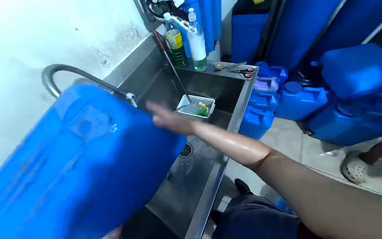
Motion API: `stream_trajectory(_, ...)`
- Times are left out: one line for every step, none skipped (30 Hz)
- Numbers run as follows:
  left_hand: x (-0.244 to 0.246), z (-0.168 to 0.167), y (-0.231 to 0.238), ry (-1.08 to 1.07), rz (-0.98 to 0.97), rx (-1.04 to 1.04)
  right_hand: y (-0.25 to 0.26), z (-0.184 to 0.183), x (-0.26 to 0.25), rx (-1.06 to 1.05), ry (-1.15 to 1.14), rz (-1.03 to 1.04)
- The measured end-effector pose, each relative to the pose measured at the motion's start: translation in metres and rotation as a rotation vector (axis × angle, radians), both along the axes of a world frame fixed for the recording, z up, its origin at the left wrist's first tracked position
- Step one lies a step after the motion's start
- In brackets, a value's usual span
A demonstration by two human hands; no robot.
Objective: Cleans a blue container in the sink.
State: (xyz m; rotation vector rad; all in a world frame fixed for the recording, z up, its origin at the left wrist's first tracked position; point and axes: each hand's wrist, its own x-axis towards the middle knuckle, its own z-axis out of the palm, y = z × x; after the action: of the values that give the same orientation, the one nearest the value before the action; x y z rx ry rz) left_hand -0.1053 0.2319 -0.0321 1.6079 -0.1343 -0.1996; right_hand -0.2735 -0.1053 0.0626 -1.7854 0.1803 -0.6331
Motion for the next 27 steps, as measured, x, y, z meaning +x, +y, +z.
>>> stream_trajectory(-0.02, -0.019, -0.008, 0.025, 0.02, 0.044, 0.007, -0.005, 0.009, 0.0, 0.025, 0.044)
stream_trajectory(-0.031, -0.038, -0.017, 0.022, 0.055, 0.021, 0.009, 0.002, 0.013, -0.034, 0.052, 0.106)
stream_trajectory(-0.043, -0.041, -0.024, 0.077, 0.079, -0.046, 0.007, 0.017, 0.01, -0.076, 0.041, 0.181)
stream_trajectory(-0.05, -0.046, -0.029, 0.125, 0.119, -0.14, -0.002, 0.027, 0.007, -0.11, -0.051, 0.239)
stream_trajectory(-0.057, -0.053, -0.033, 0.178, 0.149, -0.259, -0.02, 0.025, 0.003, -0.085, -0.167, 0.271)
stream_trajectory(-0.064, -0.06, -0.036, 0.212, 0.146, -0.361, -0.046, 0.01, 0.0, -0.014, -0.234, 0.278)
stream_trajectory(-0.069, -0.066, -0.039, 0.226, 0.131, -0.441, -0.071, -0.015, -0.007, 0.084, -0.215, 0.272)
stream_trajectory(-0.075, -0.071, -0.044, 0.246, 0.115, -0.521, -0.088, -0.05, -0.01, 0.199, -0.17, 0.254)
stream_trajectory(-0.078, -0.072, -0.051, 0.277, 0.099, -0.585, -0.085, -0.084, -0.009, 0.346, -0.126, 0.188)
stream_trajectory(-0.081, -0.064, -0.055, 0.288, 0.065, -0.609, -0.071, -0.104, -0.004, 0.522, -0.078, 0.124)
stream_trajectory(-0.081, -0.048, -0.058, 0.295, 0.041, -0.602, -0.057, -0.113, 0.008, 0.698, -0.069, 0.038)
stream_trajectory(-0.079, -0.027, -0.06, 0.309, 0.052, -0.58, -0.052, -0.113, 0.02, 0.837, -0.061, -0.027)
stream_trajectory(-0.072, -0.003, -0.059, 0.308, 0.066, -0.548, -0.054, -0.109, 0.031, 0.926, -0.044, -0.061)
stream_trajectory(-0.061, 0.017, -0.055, 0.273, 0.075, -0.505, -0.056, -0.103, 0.037, 0.996, -0.015, -0.097)
stream_trajectory(-0.049, 0.031, -0.053, 0.218, 0.078, -0.462, -0.054, -0.099, 0.041, 1.076, 0.001, -0.15)
stream_trajectory(-0.041, 0.035, -0.061, 0.17, 0.094, -0.446, -0.047, -0.095, 0.044, 1.165, -0.009, -0.224)
stream_trajectory(-0.045, 0.03, -0.078, 0.118, 0.151, -0.42, -0.033, -0.096, 0.048, 1.236, -0.021, -0.299)
stream_trajectory(-0.055, 0.022, -0.096, 0.095, 0.129, -0.404, -0.015, -0.099, 0.052, 1.309, -0.048, -0.33)
stream_trajectory(-0.06, 0.016, -0.112, 0.099, 0.126, -0.401, -0.009, -0.103, 0.053, 1.373, -0.088, -0.322)
stream_trajectory(-0.058, 0.015, -0.115, 0.119, 0.128, -0.368, -0.011, -0.109, 0.052, 1.406, -0.112, -0.3)
stream_trajectory(-0.05, 0.017, -0.106, 0.135, 0.138, -0.301, -0.016, -0.116, 0.049, 1.419, -0.125, -0.288)
stream_trajectory(-0.042, 0.015, -0.089, 0.142, 0.133, -0.237, -0.022, -0.125, 0.043, 1.414, -0.121, -0.293)
stream_trajectory(-0.042, 0.013, -0.073, 0.159, 0.097, -0.21, -0.024, -0.135, 0.034, 1.402, -0.099, -0.317)
stream_trajectory(-0.05, 0.015, -0.074, 0.155, 0.113, -0.168, -0.018, -0.143, 0.028, 1.402, -0.09, -0.335)
stream_trajectory(-0.065, 0.021, -0.086, 0.156, 0.128, -0.093, -0.008, -0.149, 0.027, 1.421, -0.107, -0.339)
stream_trajectory(-0.081, 0.022, -0.094, 0.189, 0.115, -0.017, -0.001, -0.147, 0.028, 1.433, -0.121, -0.341)
stream_trajectory(-0.087, 0.006, -0.102, 0.155, 0.181, -0.063, -0.005, -0.145, 0.025, 1.436, -0.127, -0.337)
